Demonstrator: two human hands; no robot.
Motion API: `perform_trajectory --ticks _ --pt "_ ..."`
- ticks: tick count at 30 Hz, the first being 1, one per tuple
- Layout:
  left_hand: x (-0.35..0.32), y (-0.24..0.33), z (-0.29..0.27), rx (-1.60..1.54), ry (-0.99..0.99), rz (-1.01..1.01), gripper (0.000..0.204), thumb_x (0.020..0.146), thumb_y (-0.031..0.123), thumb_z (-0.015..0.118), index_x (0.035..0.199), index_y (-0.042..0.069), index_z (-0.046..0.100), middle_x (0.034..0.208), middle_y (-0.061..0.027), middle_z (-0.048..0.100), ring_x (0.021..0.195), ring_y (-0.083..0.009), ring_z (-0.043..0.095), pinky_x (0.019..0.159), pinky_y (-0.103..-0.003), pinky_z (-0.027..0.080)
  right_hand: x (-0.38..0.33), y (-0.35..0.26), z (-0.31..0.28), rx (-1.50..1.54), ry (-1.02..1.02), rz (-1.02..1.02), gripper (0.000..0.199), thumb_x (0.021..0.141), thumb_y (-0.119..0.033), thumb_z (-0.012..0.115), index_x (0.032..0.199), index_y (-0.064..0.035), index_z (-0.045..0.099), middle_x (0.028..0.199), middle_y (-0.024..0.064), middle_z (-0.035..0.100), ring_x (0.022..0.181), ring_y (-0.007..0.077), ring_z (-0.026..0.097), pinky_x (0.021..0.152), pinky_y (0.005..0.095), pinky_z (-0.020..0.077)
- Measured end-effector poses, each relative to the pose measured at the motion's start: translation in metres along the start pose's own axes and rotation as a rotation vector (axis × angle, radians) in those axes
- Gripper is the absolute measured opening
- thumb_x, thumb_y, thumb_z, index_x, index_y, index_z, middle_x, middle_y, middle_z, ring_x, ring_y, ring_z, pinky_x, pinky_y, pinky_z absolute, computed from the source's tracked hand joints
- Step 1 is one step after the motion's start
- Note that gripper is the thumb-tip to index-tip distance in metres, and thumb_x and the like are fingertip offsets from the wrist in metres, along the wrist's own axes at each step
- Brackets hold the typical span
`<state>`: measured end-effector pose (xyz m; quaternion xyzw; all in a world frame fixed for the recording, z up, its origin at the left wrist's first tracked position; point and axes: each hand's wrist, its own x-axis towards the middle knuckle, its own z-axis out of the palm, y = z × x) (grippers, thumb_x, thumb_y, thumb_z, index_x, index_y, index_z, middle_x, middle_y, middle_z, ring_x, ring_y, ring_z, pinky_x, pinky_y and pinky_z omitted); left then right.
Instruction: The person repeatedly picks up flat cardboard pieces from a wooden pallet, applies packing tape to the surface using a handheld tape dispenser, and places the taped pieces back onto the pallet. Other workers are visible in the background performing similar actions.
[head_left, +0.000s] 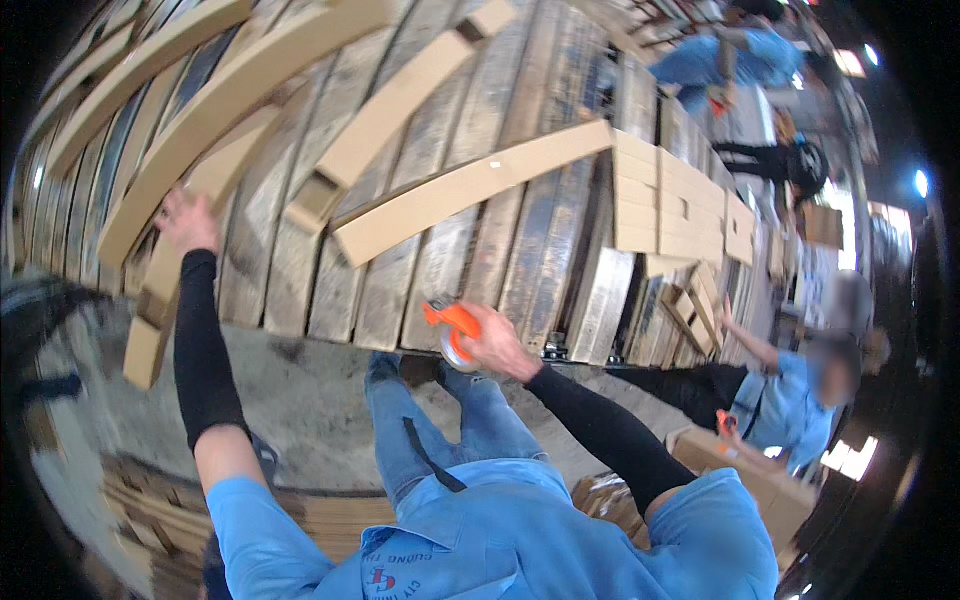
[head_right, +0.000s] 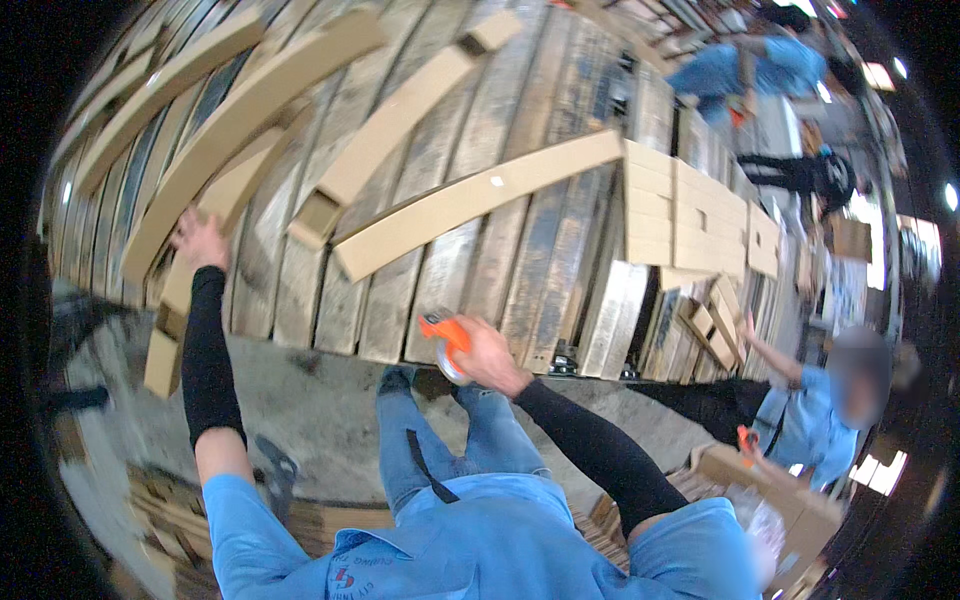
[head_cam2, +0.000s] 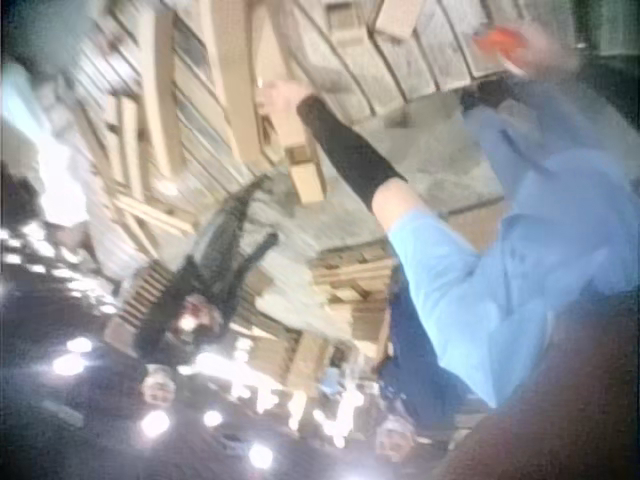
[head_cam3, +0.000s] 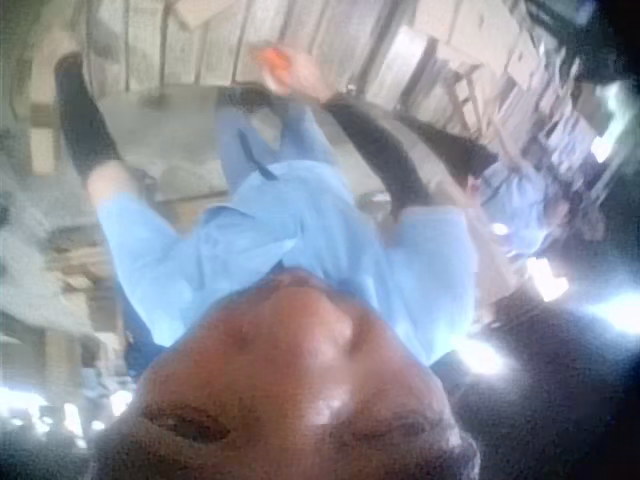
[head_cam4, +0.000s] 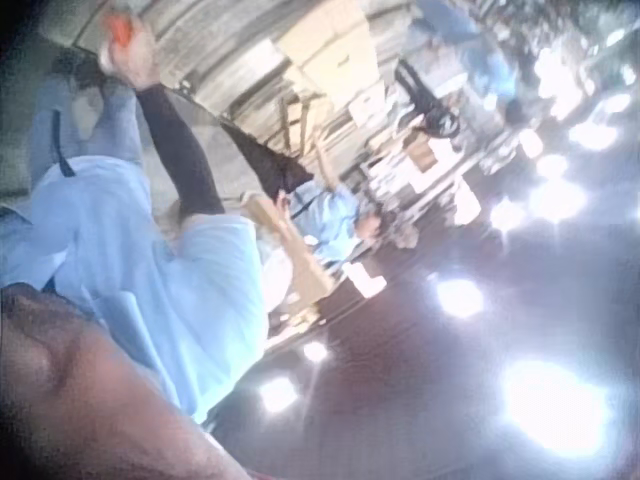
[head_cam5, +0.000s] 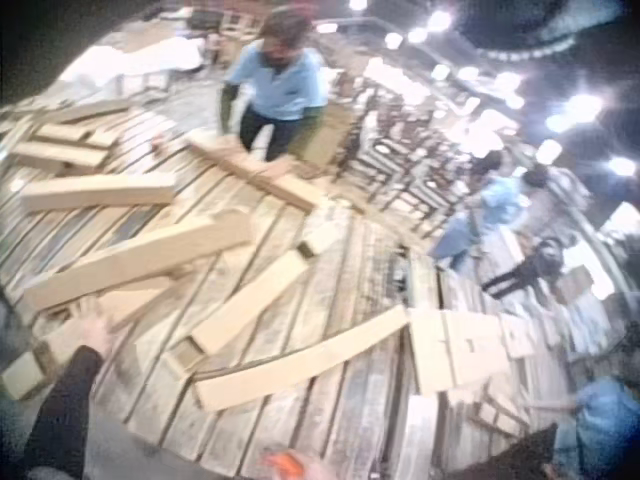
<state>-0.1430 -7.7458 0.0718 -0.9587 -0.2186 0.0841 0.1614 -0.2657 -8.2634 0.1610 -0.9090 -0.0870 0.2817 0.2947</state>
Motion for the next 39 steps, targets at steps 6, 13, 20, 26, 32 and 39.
perform_trajectory --ticks 6,13,20,26,32,39 --pt "-0.031 0.138 -0.055 -0.517 0.449 0.216 0.053 0.089 0.037 0.073 0.128 0.005 0.059 0.158 -0.0213 0.038 0.141 -0.0414 0.041 0.115 -0.053 0.035 -0.17 0.152 -0.041 1.5 0.169 0.727 0.042 0.093 -0.007 0.063 0.135 0.0005 0.057 0.118 0.0127 0.069 0.101 0.0234 0.072 0.093 0.0382 0.0582" --pt "-0.299 0.398 -0.091 -1.043 -0.217 0.927 0.058 0.083 0.03 0.076 0.132 0.002 0.061 0.135 -0.0226 0.061 0.125 -0.039 0.059 0.108 -0.046 0.046 -0.253 0.237 0.0 2.126 0.203 0.635 0.054 0.092 -0.014 0.064 0.142 -0.0019 0.051 0.133 0.0137 0.064 0.121 0.0306 0.063 0.107 0.0486 0.049" --pt "-0.363 0.576 -0.171 -1.024 -0.661 0.937 0.058 0.084 0.027 0.078 0.13 -0.003 0.059 0.126 -0.0223 0.064 0.122 -0.0388 0.06 0.104 -0.046 0.048 -0.242 0.283 -0.023 2.339 0.121 0.163 0.056 0.099 -0.022 0.062 0.149 -0.0044 0.045 0.138 0.0161 0.061 0.123 0.0327 0.063 0.103 0.0512 0.052" --pt "-0.355 0.743 -0.231 -0.884 -0.172 1.095 0.059 0.082 0.029 0.08 0.127 -0.003 0.058 0.143 -0.0255 0.052 0.131 -0.0404 0.051 0.109 -0.047 0.042 -0.245 0.386 -0.089 2.519 0.204 0.135 0.057 0.091 -0.011 0.075 0.143 -0.0046 0.051 0.13 0.0147 0.065 0.109 0.0284 0.069 0.095 0.0449 0.0583" --pt "-0.381 0.944 -0.322 -0.372 -0.027 1.445 0.087 0.067 0.059 0.084 0.131 0.004 0.059 0.159 -0.0293 0.03 0.146 -0.0487 0.03 0.116 -0.066 0.026 -0.272 0.481 -0.131 2.272 0.6 0.376 0.05 0.089 -0.007 0.078 0.134 -0.0061 0.057 0.125 0.0131 0.068 0.105 0.0256 0.071 0.093 0.0405 0.0602" --pt "-0.399 1.119 -0.35 0.079 -0.032 1.373 0.117 0.055 0.079 0.08 0.145 0.01 0.051 0.163 -0.0364 0.015 0.153 -0.0533 0.012 0.115 -0.075 0.016 -0.293 0.517 -0.1 2.284 0.713 0.444 0.036 0.1 -0.012 0.063 0.135 -0.0063 0.058 0.121 0.0135 0.07 0.098 0.0241 0.073 0.083 0.0395 0.0625"
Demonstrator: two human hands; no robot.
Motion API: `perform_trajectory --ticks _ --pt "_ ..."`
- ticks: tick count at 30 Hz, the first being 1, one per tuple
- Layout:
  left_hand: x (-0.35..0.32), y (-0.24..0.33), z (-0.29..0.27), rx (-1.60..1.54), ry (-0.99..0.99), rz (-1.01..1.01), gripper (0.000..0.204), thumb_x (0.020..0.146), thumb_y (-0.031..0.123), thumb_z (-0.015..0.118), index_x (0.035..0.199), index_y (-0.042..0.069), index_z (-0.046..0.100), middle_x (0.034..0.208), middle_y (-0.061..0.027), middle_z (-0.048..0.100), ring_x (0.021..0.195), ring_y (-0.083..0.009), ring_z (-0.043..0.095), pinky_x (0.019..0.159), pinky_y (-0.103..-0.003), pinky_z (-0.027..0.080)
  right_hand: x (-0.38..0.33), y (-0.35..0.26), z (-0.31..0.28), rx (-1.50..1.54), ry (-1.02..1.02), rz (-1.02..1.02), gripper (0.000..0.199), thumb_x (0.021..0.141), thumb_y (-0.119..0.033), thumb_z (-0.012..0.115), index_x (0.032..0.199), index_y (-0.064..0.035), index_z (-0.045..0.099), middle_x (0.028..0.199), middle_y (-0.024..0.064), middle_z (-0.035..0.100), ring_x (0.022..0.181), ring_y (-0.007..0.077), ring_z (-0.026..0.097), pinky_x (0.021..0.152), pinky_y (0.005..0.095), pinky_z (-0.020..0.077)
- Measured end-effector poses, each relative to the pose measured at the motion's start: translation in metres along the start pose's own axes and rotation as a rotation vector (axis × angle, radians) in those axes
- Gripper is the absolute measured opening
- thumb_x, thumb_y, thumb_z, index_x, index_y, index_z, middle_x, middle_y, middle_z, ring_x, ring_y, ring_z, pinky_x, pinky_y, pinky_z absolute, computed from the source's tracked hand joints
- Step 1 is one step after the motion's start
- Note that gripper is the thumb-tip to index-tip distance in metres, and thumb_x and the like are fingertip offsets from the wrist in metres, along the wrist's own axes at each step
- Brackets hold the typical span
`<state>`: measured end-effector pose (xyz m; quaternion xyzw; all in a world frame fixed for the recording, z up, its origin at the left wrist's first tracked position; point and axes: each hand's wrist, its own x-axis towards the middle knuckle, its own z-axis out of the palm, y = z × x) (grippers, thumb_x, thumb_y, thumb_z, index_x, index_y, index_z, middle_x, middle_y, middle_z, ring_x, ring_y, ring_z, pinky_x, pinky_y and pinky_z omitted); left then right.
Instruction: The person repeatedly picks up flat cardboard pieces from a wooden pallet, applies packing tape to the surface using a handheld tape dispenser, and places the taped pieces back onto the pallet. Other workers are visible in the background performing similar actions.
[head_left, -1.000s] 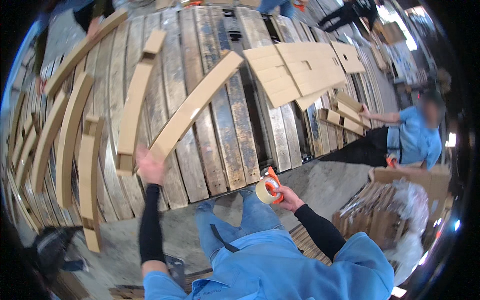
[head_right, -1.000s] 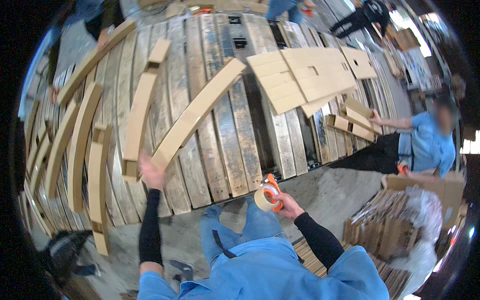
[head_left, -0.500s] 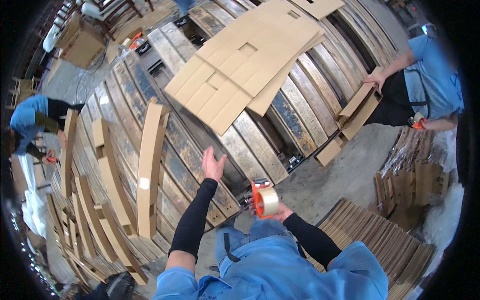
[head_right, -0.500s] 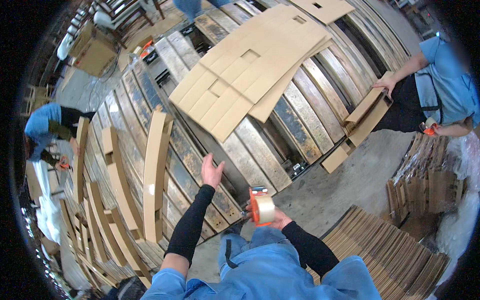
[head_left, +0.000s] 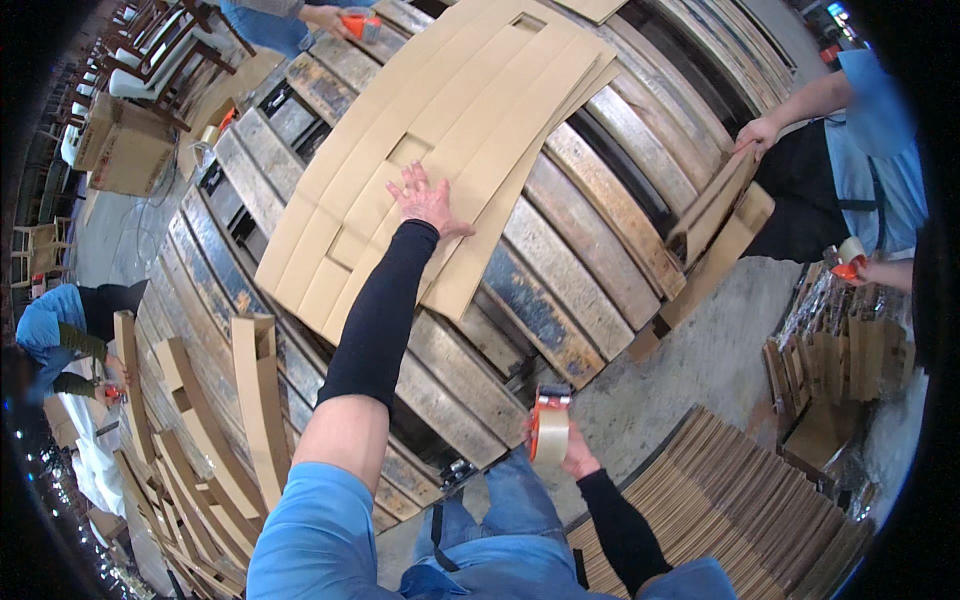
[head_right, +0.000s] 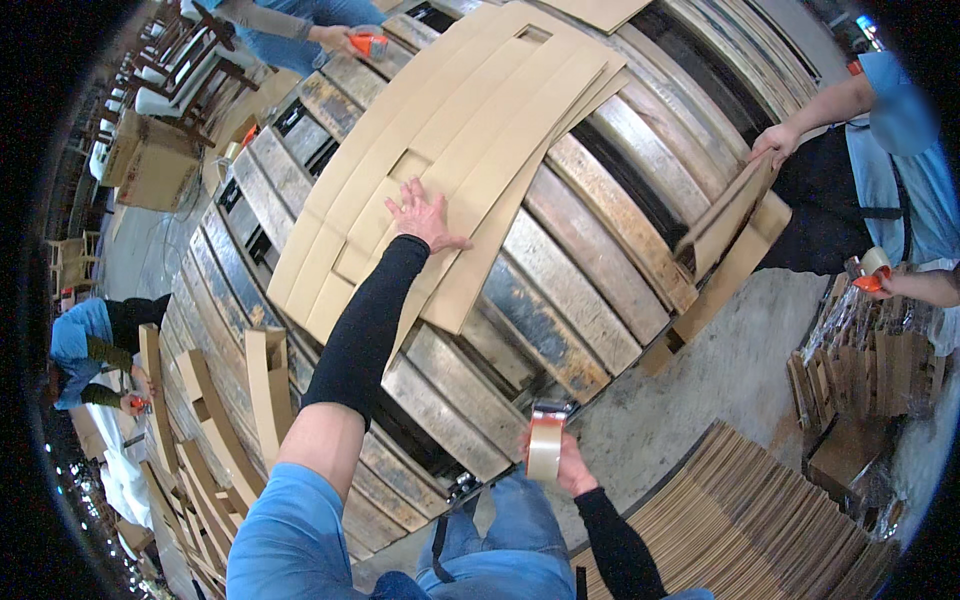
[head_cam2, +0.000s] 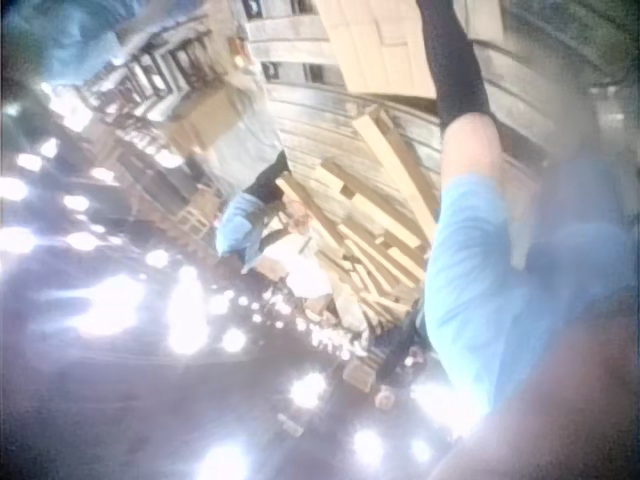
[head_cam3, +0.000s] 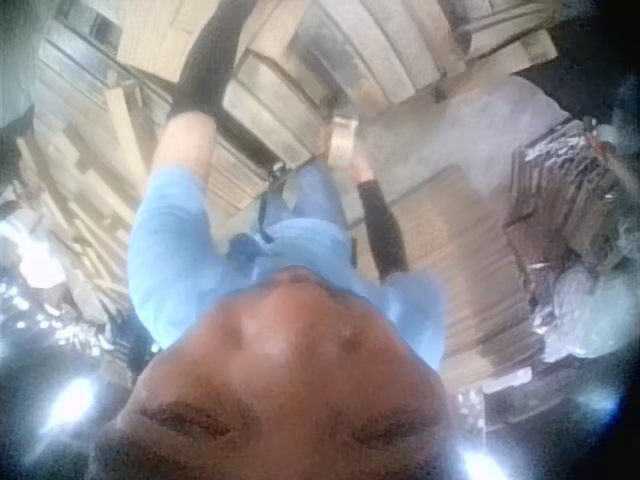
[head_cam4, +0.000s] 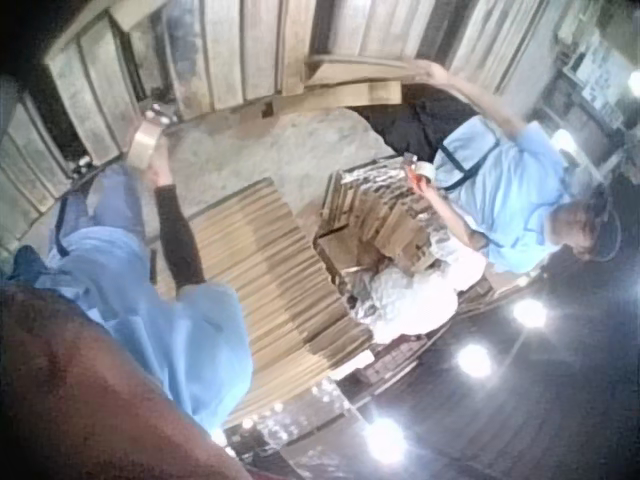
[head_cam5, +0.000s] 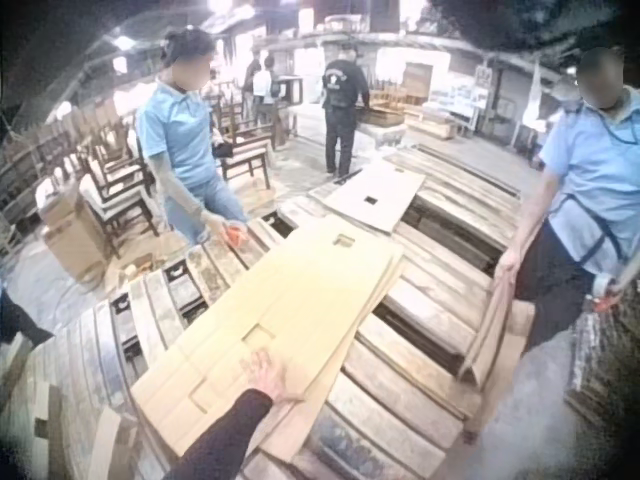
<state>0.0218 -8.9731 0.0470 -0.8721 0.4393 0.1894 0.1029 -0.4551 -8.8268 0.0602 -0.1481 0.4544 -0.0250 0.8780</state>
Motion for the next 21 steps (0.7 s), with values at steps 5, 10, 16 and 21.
perform_trajectory --ticks 5,10,16,21 --pt "0.032 0.012 -0.003 -0.037 -0.166 -0.097 0.115 0.059 0.066 0.083 0.152 0.012 0.041 0.162 -0.0406 0.009 0.152 -0.0561 0.009 0.116 -0.075 0.014 0.002 -0.002 0.009 0.033 0.185 0.096 0.028 0.104 -0.016 0.056 0.129 -0.0051 0.061 0.111 0.0141 0.072 0.091 0.0253 0.073 0.081 0.0396 0.062" --pt "0.025 0.023 0.015 -0.087 -0.047 0.043 0.093 0.062 0.046 0.082 0.139 0.007 0.049 0.158 -0.0445 0.016 0.145 -0.0633 0.02 0.116 -0.069 0.027 0.022 0.012 0.001 -0.203 0.261 0.008 0.023 0.101 -0.015 0.063 0.121 -0.0057 0.068 0.107 0.0087 0.074 0.087 0.019 0.073 0.076 0.0352 0.0605" --pt "0.009 -0.008 -0.003 -0.107 -0.007 0.267 0.059 0.077 0.02 0.072 0.131 0.004 0.055 0.129 -0.0322 0.058 0.105 -0.0468 0.066 0.089 -0.052 0.056 0.024 -0.011 -0.001 -0.29 0.296 -0.005 0.033 0.086 -0.001 0.073 0.119 -0.0053 0.07 0.107 0.0023 0.073 0.094 0.0144 0.07 0.082 0.0335 0.0556" --pt "-0.002 -0.094 -0.002 -0.07 0.19 0.004 0.076 0.077 0.017 0.076 0.147 0.014 0.048 0.126 -0.0205 0.068 0.108 -0.0366 0.07 0.095 -0.048 0.056 0.016 -0.046 -0.002 -0.264 0.24 -0.085 0.045 0.094 -0.007 0.07 0.139 -0.0111 0.063 0.124 0.0039 0.07 0.111 0.0168 0.068 0.098 0.0359 0.0534"
